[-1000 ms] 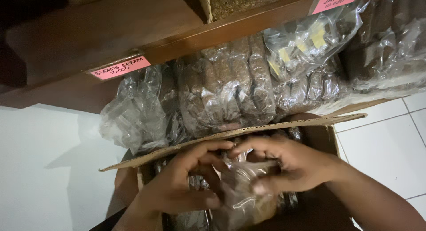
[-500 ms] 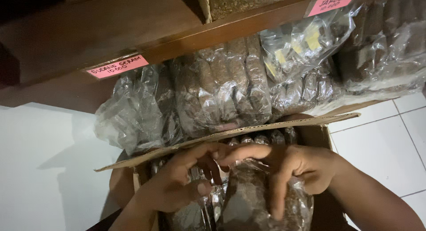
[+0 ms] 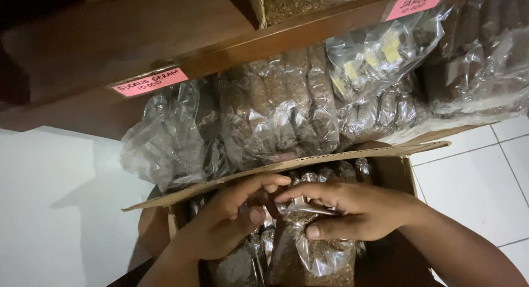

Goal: The person takes plastic bags of loose-leaf tobacco from a cardboard box and places them onto a wooden shelf alongside other tobacco products.

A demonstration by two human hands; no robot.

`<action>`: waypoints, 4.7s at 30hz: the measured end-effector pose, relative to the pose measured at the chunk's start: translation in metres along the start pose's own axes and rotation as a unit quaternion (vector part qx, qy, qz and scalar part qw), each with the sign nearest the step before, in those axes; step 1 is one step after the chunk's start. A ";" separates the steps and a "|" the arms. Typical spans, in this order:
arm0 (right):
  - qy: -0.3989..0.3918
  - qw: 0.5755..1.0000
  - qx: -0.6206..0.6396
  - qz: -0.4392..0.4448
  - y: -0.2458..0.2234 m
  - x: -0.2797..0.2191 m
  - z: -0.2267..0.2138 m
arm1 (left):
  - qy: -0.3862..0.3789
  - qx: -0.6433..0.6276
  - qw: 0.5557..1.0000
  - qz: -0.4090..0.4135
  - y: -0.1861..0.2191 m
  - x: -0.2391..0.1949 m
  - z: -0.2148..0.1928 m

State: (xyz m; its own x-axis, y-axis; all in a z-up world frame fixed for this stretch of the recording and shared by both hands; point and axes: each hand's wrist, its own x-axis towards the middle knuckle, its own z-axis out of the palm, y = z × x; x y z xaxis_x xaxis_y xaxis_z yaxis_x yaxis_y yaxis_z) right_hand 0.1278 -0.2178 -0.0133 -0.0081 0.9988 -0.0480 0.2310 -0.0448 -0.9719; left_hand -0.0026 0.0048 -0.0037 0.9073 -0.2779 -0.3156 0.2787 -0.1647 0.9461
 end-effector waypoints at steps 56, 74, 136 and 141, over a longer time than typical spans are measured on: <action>0.395 0.621 -0.675 -0.058 -0.140 0.319 -0.062 | 0.656 0.224 0.704 0.154 -0.005 0.028 -0.261; 0.378 0.620 -0.686 -0.040 -0.066 0.359 -0.101 | 0.583 0.416 0.640 0.277 -0.093 0.088 -0.324; 0.471 0.529 -0.662 -0.245 -0.074 0.346 -0.075 | 0.618 0.647 0.253 0.368 0.031 0.003 -0.243; 0.525 0.417 -0.704 -0.232 -0.027 0.371 -0.102 | 0.685 0.367 0.549 0.307 0.020 0.013 -0.234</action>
State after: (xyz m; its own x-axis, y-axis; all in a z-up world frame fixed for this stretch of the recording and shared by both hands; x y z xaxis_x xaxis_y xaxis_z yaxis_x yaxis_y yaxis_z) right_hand 0.2182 0.1556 0.0184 -0.1107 0.3833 0.9170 0.7903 -0.5256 0.3151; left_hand 0.0880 0.2195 0.0277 0.2843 0.3961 0.8731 0.0427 -0.9150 0.4012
